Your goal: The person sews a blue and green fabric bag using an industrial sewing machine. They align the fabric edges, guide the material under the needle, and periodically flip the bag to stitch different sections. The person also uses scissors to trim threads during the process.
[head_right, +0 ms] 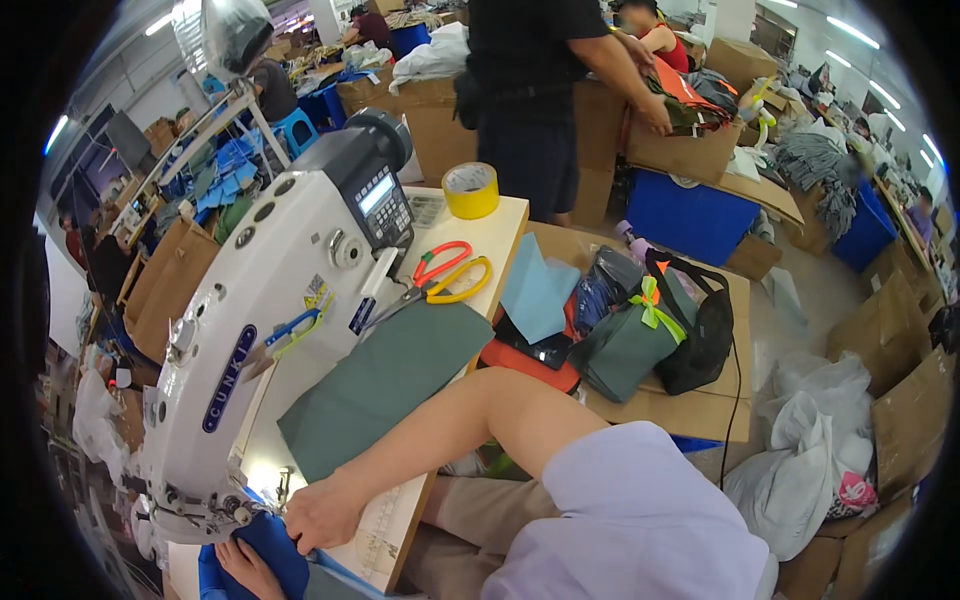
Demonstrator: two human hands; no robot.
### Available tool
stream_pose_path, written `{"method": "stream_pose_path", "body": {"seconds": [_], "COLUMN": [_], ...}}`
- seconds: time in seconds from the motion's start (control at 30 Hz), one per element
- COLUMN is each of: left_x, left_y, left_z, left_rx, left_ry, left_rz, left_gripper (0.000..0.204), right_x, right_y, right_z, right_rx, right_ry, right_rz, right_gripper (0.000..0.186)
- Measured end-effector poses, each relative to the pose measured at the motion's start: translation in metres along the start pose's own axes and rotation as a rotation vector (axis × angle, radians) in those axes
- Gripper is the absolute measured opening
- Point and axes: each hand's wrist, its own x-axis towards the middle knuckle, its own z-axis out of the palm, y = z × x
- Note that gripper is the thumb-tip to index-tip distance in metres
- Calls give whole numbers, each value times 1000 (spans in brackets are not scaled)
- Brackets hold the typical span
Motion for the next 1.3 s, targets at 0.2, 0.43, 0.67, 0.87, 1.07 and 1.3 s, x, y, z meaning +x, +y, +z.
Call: {"method": "stream_pose_path", "body": {"seconds": [0.2, 0.43, 0.67, 0.87, 1.07, 1.3], "left_x": [2, -5, -11, -14, 6, -11], "left_y": [-4, -16, -21, -33, -6, 79], "left_z": [1, 9, 16, 24, 5, -73], "left_rx": [-26, -36, -23, -39, -280, -274], "left_ry": [-17, 8, -5, 2, -50, -46], "left_rz": [-24, -40, -48, -56, -80, 239], "left_gripper": [31, 35, 37, 35, 27, 31], "right_x": [0, 2, -2, 3, -4, 18], "right_y": [1, 3, -1, -2, -6, -30], "right_z": [2, 5, 5, -1, -25, -46], "right_rx": [-35, -47, -74, -29, 141, -104], "right_ry": [-3, -33, 3, -71, -202, -261], "right_rz": [-10, -17, -15, -5, 222, 142], "right_gripper": [18, 19, 17, 18, 28, 10]}}
